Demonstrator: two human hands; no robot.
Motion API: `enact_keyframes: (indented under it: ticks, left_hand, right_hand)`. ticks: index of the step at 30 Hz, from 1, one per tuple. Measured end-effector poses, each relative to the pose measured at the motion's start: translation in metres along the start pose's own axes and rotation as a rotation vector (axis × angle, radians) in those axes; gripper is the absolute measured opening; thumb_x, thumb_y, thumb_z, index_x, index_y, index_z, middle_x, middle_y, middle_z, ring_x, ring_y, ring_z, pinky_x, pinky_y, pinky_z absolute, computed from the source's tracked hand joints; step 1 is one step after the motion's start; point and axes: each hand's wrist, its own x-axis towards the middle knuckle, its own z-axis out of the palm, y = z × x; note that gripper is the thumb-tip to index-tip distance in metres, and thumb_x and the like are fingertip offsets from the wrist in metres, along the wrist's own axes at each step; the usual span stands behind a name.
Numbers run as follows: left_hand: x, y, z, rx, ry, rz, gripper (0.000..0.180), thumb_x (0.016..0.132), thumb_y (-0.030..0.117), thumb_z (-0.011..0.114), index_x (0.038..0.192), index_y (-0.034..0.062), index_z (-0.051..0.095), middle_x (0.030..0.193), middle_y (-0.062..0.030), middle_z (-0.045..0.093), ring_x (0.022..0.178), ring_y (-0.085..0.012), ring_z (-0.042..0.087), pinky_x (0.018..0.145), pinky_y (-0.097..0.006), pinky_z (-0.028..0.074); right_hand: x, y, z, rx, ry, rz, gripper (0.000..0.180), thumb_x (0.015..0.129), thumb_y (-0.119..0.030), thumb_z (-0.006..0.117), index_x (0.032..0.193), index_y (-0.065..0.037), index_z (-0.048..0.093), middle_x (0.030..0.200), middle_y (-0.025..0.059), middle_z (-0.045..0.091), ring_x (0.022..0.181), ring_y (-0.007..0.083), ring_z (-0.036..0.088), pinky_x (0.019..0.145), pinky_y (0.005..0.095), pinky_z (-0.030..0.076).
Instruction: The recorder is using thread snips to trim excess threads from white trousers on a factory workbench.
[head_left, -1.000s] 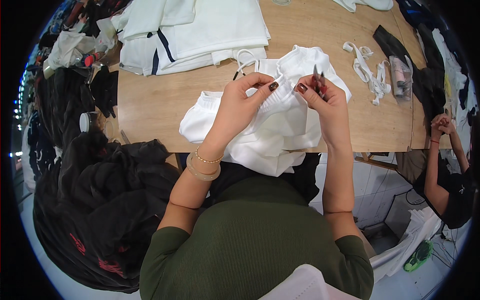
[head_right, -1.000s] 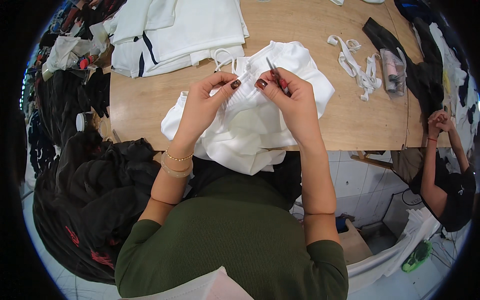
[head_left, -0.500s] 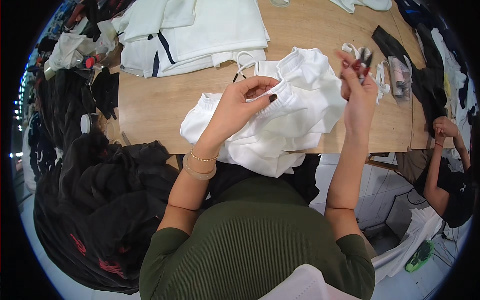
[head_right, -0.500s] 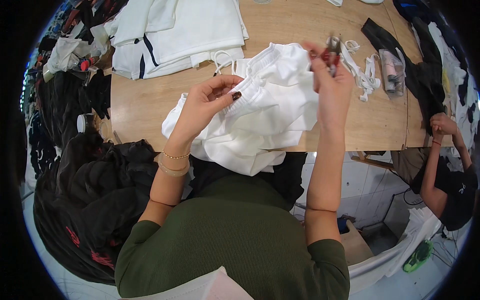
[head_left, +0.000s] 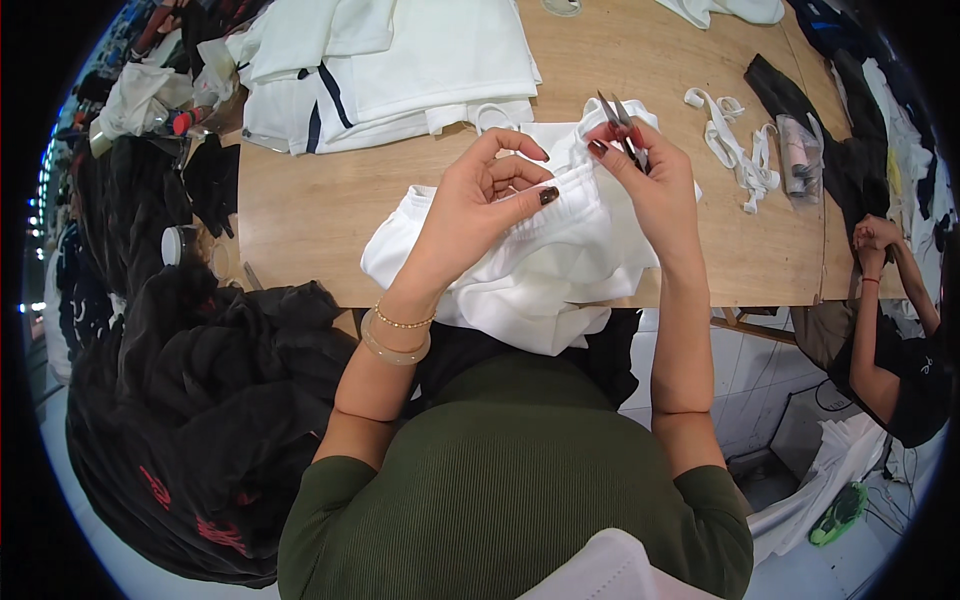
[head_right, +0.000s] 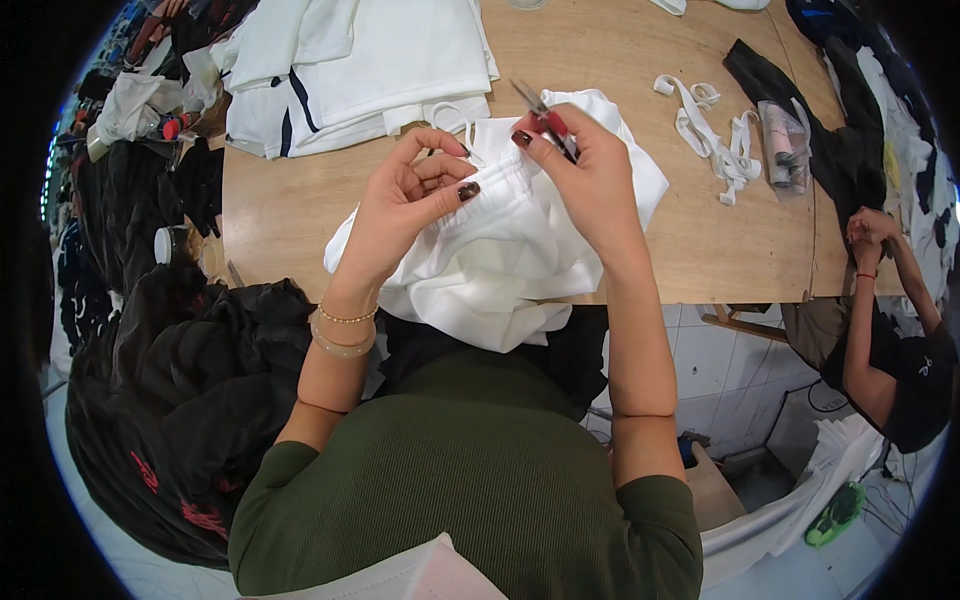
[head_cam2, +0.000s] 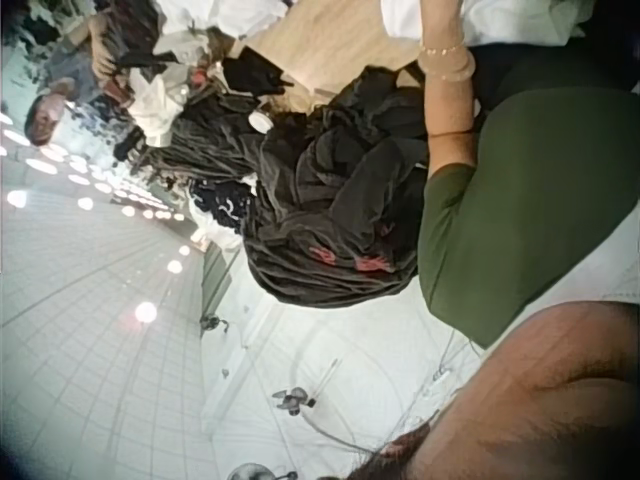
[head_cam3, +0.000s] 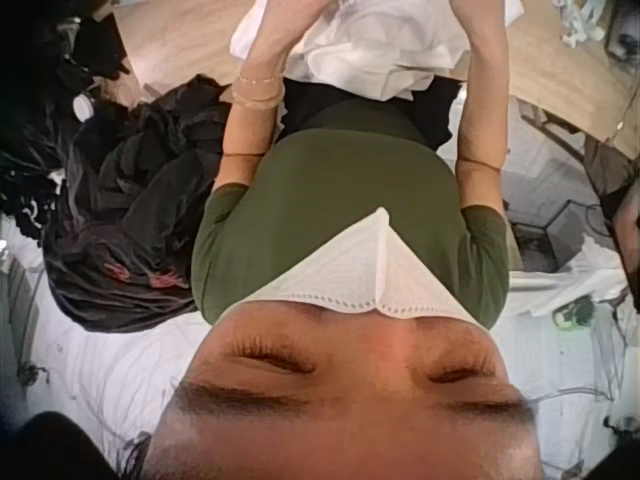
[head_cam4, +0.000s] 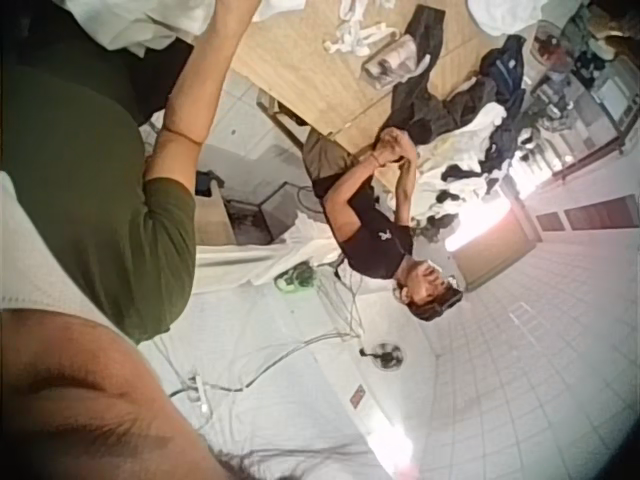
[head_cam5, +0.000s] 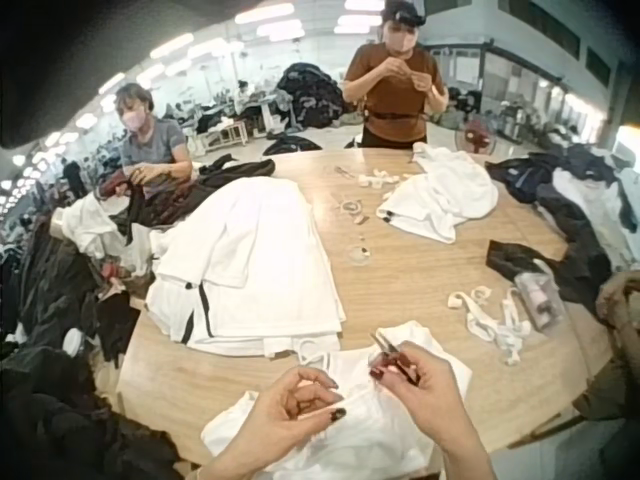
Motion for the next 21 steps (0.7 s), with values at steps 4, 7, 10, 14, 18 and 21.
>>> enact_keyframes:
  ticks: [4,7,10,14,18,21]
  left_hand:
    - [0.001,-0.001,-0.002,-0.014,0.044,-0.007,0.029,0.084,0.0,0.063,0.109,0.001,0.048,0.088,-0.0045,0.064,0.076,-0.0029,0.054,0.065,-0.016,0.042]
    - [0.002,-0.001,-0.003,-0.013,0.041,-0.022,0.029,0.083,0.0,0.063,0.109,0.0038,0.049,0.089,-0.0029,0.063,0.082,-0.0062,0.055,0.077,-0.019,0.043]
    - [0.003,0.0,0.0,-0.009,0.053,-0.025,0.03,0.082,-0.002,0.061,0.109,0.0035,0.049,0.089,-0.0029,0.063,0.082,-0.0061,0.055,0.077,-0.019,0.043]
    - [0.004,0.001,0.002,0.0,0.044,-0.026,0.031,0.081,-0.004,0.058,0.11,0.0033,0.049,0.09,-0.0029,0.063,0.083,-0.0061,0.054,0.077,-0.019,0.042]
    - [0.006,0.0,0.001,0.004,0.051,-0.024,0.031,0.081,-0.005,0.057,0.11,0.0031,0.048,0.09,-0.0027,0.062,0.083,-0.006,0.054,0.077,-0.019,0.042]
    - [0.006,-0.003,-0.001,-0.003,0.055,-0.016,0.031,0.082,-0.005,0.058,0.111,0.0029,0.048,0.09,-0.0026,0.063,0.083,-0.0058,0.054,0.076,-0.019,0.042]
  right_hand:
    - [-0.008,-0.007,-0.001,-0.021,0.175,-0.058,0.018,0.084,-0.009,0.066,0.098,0.002,0.063,0.085,0.002,0.06,0.075,0.0081,0.051,0.068,0.0222,0.042]
    - [-0.022,-0.015,-0.007,-0.385,0.117,-0.181,0.026,0.075,-0.012,0.073,0.097,-0.003,0.065,0.082,0.005,0.056,0.075,0.0174,0.051,0.069,0.0283,0.043]
    - [-0.029,-0.022,-0.006,-0.567,0.112,-0.263,0.027,0.072,-0.013,0.076,0.095,-0.004,0.066,0.079,0.0042,0.055,0.078,0.019,0.051,0.069,0.0299,0.043]
    - [-0.031,-0.022,-0.004,-0.635,0.146,-0.318,0.029,0.069,-0.014,0.077,0.094,-0.006,0.067,0.078,0.0031,0.054,0.077,0.0198,0.05,0.068,0.0313,0.042]
    - [-0.031,-0.022,-0.004,-0.697,0.151,-0.336,0.028,0.068,-0.014,0.078,0.093,-0.008,0.067,0.077,0.0027,0.053,0.077,0.0201,0.05,0.069,0.0318,0.04]
    - [-0.031,-0.021,-0.004,-0.691,0.162,-0.341,0.028,0.067,-0.014,0.078,0.093,-0.008,0.067,0.077,0.0026,0.053,0.077,0.02,0.05,0.068,0.032,0.04]
